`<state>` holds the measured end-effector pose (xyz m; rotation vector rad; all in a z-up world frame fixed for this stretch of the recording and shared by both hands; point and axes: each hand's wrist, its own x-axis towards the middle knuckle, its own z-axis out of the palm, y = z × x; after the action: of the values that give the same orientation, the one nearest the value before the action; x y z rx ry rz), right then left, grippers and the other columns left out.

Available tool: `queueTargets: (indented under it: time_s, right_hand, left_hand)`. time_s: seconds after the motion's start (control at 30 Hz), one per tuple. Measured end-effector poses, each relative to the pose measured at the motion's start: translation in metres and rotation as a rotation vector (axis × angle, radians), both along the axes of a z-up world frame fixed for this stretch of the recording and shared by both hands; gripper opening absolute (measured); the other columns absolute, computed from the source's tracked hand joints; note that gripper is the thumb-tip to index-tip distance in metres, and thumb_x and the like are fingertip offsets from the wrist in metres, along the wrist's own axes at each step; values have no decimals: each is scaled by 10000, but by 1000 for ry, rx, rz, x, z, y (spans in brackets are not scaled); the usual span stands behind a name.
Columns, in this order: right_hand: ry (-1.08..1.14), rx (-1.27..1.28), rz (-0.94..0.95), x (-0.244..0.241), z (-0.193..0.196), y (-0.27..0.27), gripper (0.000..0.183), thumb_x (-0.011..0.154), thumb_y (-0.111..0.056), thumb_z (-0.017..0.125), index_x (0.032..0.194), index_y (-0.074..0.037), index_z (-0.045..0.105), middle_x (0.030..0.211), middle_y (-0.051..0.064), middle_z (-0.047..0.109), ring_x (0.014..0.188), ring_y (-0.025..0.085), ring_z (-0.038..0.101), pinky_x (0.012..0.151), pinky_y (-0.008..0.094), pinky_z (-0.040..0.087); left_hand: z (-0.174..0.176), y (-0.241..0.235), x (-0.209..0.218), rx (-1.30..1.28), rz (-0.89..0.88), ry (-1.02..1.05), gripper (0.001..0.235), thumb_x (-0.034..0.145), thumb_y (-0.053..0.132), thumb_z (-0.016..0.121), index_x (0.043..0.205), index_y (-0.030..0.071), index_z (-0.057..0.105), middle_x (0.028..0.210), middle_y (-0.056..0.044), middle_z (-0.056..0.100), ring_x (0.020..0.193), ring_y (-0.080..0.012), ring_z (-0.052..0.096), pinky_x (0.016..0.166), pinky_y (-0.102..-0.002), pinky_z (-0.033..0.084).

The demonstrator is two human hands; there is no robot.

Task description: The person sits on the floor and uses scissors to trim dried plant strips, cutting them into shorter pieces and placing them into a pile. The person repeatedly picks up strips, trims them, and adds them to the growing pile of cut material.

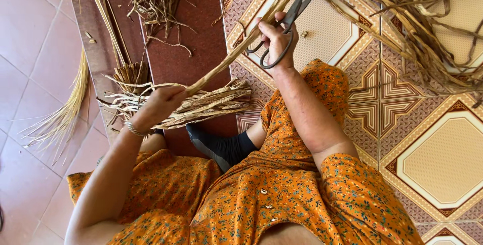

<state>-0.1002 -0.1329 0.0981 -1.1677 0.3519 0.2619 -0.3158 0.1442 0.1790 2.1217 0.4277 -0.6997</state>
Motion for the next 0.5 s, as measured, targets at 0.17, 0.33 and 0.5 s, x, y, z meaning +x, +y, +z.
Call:
queueTargets:
  time_s: [0.17,0.33,0.5]
  right_hand:
    - [-17,184,7,11,-7,-4,434,797,-58,845,1113,-148,562,842,41,738,626,103,603,500,235,416]
    - [11,279,28,9,-8,-4,414,797,-70,852,1096,-149,576,848,59,739,633,113,620,502,236,423]
    - [28,329,35,17,-3,-11,299,806,-108,860,1000,-99,633,853,57,728,625,105,607,502,229,429]
  left_hand:
    - [17,31,-13,73,-38,-47,257,1004,246,612,1093,41,739,667,-4,581,613,-84,508,546,-295,454]
    - [10,41,-18,38,-36,32,255,1006,247,617,1090,56,762,657,-4,543,614,-89,480,546,-300,443]
    - [5,39,-27,7,-52,92,267,999,258,640,1082,39,768,675,27,587,634,-68,495,550,-293,455]
